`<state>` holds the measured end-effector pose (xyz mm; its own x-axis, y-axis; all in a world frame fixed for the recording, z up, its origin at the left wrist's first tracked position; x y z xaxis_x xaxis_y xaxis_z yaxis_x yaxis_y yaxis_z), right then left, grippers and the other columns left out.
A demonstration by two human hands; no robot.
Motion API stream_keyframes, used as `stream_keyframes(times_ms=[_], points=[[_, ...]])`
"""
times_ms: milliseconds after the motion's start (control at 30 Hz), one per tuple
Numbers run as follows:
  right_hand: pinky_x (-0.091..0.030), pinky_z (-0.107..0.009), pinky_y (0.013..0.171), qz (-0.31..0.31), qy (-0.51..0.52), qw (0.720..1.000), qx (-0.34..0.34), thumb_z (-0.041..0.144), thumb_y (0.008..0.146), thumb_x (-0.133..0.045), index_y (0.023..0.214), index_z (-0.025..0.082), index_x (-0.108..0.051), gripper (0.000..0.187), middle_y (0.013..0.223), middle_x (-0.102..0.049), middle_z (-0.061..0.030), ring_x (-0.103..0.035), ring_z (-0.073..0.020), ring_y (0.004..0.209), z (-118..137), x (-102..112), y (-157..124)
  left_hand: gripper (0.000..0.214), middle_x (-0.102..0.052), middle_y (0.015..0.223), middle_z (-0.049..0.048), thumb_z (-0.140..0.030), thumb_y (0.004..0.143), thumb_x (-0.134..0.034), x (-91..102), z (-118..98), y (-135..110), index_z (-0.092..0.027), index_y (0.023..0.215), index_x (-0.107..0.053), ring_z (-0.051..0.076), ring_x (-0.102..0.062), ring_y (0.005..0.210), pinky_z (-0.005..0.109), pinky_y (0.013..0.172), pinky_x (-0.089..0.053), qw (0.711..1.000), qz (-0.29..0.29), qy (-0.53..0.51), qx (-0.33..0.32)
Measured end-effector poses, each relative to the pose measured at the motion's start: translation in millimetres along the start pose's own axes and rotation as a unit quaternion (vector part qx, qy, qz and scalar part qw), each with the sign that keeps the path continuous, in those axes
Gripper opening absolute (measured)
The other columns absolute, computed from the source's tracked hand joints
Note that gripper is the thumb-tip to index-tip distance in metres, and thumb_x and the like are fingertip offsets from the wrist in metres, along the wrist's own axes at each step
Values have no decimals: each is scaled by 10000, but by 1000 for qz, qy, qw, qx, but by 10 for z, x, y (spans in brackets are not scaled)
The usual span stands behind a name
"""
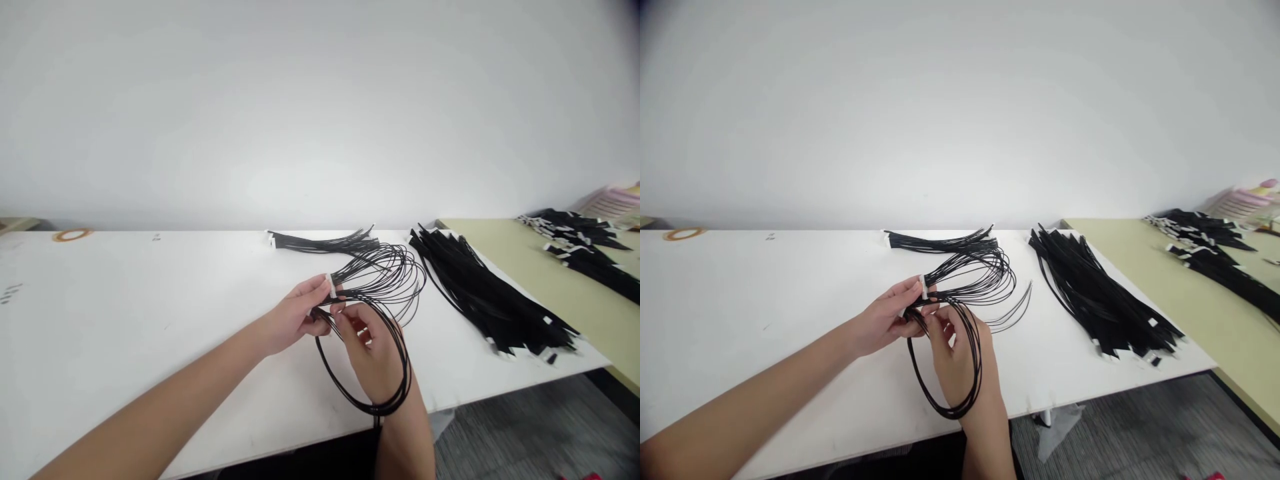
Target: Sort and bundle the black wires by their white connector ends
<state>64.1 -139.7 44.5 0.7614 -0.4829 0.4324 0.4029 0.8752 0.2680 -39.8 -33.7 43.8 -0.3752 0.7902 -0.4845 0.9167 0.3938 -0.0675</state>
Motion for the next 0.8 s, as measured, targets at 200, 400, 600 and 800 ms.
stream_keyframes(times_ms=[200,400,600,800], points=[[-378,-220,542,33,52,997,-43,335,873,-472,846,170,-603,213,651,-556,6,-473,-102,567,-31,15,2,244,-470,743,-54,-407,914,-411,33,9,6,-176,855,-462,-38,-231,365,196,465,-216,1000,-23,-2,-4],[-288,-179,464,-16,241,967,-83,295,821,-602,834,182,-585,116,583,-400,50,-349,-65,523,-111,391,-167,237,-499,774,-44,-412,898,-447,73,-4,25,-179,859,-461,-42,-219,362,192,456,-247,998,-65,-12,-20],[-365,-195,427,-79,484,869,62,262,840,-513,843,197,-627,132,582,-463,14,-452,-92,519,-130,643,-227,259,-543,812,-16,-426,892,-452,60,-19,25,-170,849,-451,-37,-223,376,197,455,-220,998,-64,10,-7],[-430,-203,476,-294,456,837,68,217,818,-590,872,195,-650,84,639,-526,24,-517,-86,570,-152,515,-56,286,-566,733,21,-457,888,-439,56,27,27,-172,861,-437,2,-231,400,202,423,-129,998,-22,50,44]])
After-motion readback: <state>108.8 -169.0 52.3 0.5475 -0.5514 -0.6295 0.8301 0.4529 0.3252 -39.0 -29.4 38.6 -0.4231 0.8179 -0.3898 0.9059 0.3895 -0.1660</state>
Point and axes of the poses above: each hand's wrist, its own y-axis towards the middle knuckle, its own x-axis out of the back of the hand, z = x × y, the point moved 1 cm from there along y, towards the middle knuckle
